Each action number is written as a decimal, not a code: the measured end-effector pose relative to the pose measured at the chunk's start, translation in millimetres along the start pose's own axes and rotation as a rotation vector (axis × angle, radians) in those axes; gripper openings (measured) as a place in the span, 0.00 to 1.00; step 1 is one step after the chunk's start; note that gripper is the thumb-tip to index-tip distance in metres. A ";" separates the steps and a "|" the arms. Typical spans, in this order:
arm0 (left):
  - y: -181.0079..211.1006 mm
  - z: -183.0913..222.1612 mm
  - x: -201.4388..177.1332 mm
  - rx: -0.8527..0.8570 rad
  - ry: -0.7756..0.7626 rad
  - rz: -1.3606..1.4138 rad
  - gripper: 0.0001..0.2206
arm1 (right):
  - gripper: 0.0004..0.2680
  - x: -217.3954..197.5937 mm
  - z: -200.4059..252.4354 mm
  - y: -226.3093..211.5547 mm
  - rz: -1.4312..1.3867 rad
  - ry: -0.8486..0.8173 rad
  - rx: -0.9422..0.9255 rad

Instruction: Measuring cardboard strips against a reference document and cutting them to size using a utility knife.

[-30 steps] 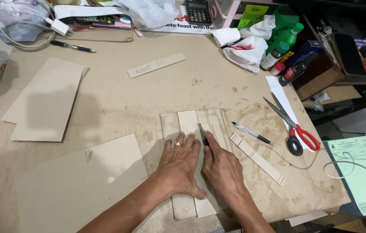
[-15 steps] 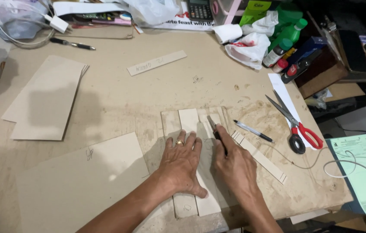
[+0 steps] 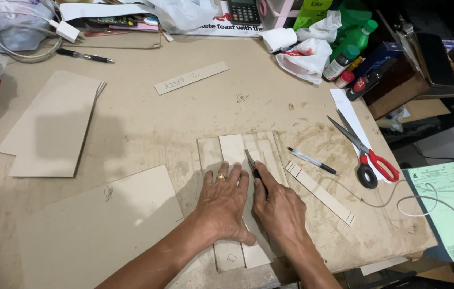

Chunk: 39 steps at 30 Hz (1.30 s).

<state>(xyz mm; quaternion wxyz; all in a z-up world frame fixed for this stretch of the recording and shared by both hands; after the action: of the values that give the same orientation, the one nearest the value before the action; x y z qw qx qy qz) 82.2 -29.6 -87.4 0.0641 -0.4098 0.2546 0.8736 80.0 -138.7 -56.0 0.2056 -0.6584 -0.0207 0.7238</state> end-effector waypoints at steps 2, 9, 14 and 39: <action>0.6 -2.3 -1.3 0.014 0.028 -0.028 0.68 | 0.19 1.5 -0.4 -3.8 0.054 -0.043 -0.020; 5.4 8.9 -10.9 -0.001 -0.004 -0.037 0.68 | 0.20 -19.4 1.4 -23.9 0.130 -0.239 0.022; 15.9 27.3 -30.1 0.082 0.080 0.115 0.60 | 0.21 -23.3 23.0 -14.4 0.131 -0.325 0.041; 1.8 1.2 -9.4 -0.070 0.029 -0.063 0.65 | 0.21 5.7 182.4 116.9 0.365 -0.069 0.266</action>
<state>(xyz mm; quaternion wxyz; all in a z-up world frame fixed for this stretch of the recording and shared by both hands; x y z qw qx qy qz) 87.0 -29.6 -78.9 0.0735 -0.4322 0.2119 0.8735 -127.3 -199.8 -72.4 0.1554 -0.5933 0.1872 0.7673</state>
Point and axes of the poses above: each hand's wrist, its own z-axis away from the middle knuckle, its own x-axis out of the palm, y = z × x, the point moved 9 cm from there along -z, towards the middle knuckle, and after that the axes turned 5 degrees about z, right-handed, at the moved point
